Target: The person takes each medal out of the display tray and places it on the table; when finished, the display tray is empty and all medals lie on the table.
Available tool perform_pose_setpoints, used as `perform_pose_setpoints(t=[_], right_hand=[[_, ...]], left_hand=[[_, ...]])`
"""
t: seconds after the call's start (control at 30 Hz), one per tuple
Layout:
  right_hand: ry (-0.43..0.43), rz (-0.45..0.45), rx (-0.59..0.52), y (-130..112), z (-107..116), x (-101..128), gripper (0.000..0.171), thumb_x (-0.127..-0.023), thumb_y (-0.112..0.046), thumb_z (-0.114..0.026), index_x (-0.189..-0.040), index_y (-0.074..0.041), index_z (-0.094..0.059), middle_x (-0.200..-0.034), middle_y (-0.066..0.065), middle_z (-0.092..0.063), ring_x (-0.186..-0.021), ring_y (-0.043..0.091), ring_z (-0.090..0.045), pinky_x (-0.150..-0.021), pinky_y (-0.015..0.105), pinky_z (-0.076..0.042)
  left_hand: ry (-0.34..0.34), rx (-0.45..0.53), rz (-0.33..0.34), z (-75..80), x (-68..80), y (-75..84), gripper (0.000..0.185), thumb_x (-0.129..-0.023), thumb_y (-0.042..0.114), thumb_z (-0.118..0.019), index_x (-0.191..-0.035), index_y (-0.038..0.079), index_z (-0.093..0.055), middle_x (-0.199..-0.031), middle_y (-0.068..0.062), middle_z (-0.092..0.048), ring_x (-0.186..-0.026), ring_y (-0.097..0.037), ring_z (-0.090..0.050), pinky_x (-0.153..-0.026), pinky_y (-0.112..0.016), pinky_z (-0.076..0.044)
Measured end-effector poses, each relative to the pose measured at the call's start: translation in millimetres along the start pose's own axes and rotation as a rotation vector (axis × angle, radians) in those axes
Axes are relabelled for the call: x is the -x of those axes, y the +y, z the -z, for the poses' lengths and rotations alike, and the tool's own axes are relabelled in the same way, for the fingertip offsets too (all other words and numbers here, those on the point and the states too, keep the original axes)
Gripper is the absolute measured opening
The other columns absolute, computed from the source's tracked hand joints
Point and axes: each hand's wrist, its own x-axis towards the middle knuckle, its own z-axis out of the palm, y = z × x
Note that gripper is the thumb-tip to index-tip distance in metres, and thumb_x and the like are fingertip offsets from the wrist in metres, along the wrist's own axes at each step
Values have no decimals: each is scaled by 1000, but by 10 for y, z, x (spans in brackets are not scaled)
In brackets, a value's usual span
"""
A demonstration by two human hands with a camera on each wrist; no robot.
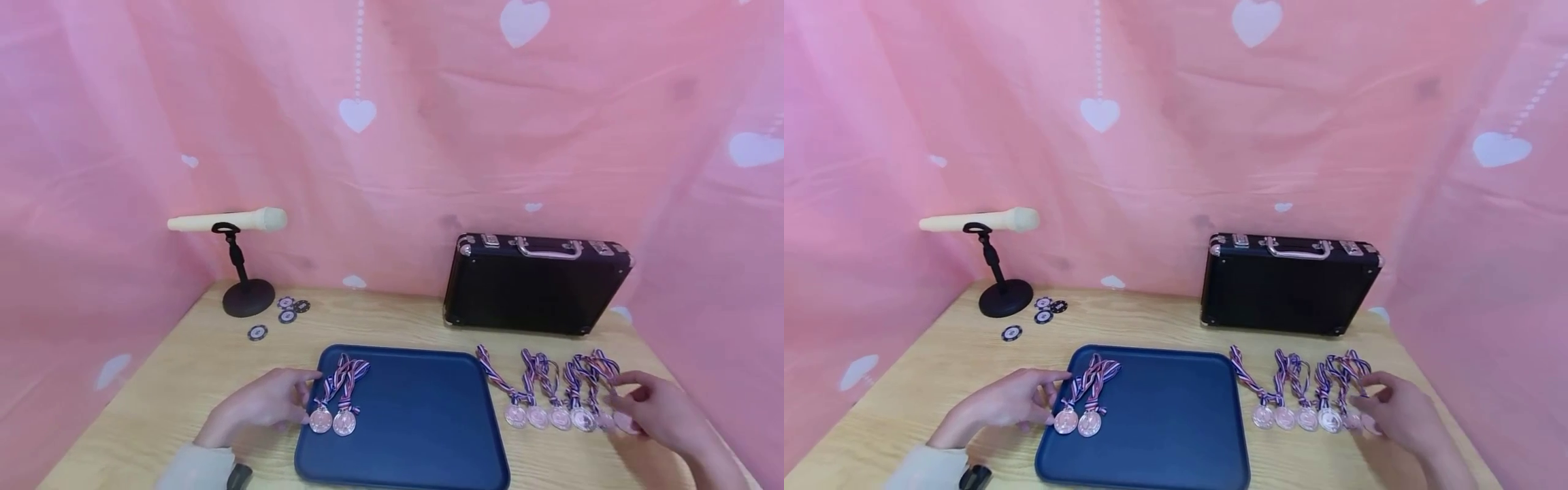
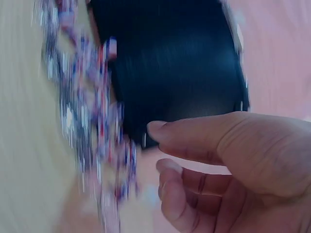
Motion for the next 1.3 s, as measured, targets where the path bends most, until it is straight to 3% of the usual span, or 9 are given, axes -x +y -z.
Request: perform_pose_setpoints(t=[0.1,0.27,0.47,0.6,0.8,1.0,1.3], right_hand=[[24,42,18,-431,-152,-58,38,-97,-18,-75,-125,7,-66,-70,3,-62,-50,12,-57,-48,29,-51],[-22,91,-76,-1217,-606,-156,36,-93,-21,-81,-120,0,-71,-78,6,-69,-55,16,-63,-51,29,-52],[-169,161,-310,-1965,-1374,-147,22,-88,-15,-84,-103,-2,-73,-69,7,-66,-49,14,-59,-46,32,-55],[-287,181,-364,-2324,-1814,-64,16,-87,-14,-85,-93,-5,-74,-66,6,-66,-47,12,-60,-45,33,-57],[-348,196,-281,-2618,-2199,79,19,-81,-16,-90,-83,-8,-73,-56,2,-64,-42,8,-58,-43,30,-55],[-314,207,-164,-2701,-2341,104,25,-76,-21,-92,-73,-13,-68,-50,-4,-59,-37,7,-56,-48,29,-50],[-243,250,42,-2806,-2433,17,41,-73,-36,-95,-64,-16,-60,-61,-2,-53,-59,19,-50,-51,31,-35]], left_hand=[[3,0,-23,-1,-4,10,73,-84,-3,-83,-151,2,-55,-95,-6,-64,-59,-20,-60,-55,-31,-52],[7,7,0,0,-18,12,75,-84,-3,-84,-152,4,-55,-95,-6,-63,-62,-21,-61,-57,-33,-54],[8,-1,2,4,-31,9,75,-83,-4,-85,-151,3,-55,-96,-7,-62,-71,-21,-63,-58,-35,-58],[3,-6,-2,9,-25,2,74,-84,-3,-84,-151,3,-55,-95,-7,-62,-68,-20,-63,-57,-34,-57],[-6,2,-42,24,-18,-5,74,-83,-5,-83,-152,0,-54,-95,-7,-62,-64,-19,-63,-54,-34,-57],[-19,-9,-30,22,-35,33,74,-83,-8,-82,-151,0,-55,-94,-8,-62,-61,-19,-62,-54,-34,-57],[-11,14,2,45,-34,35,74,-83,-8,-82,-152,3,-55,-95,-8,-62,-63,-20,-62,-55,-35,-58]])
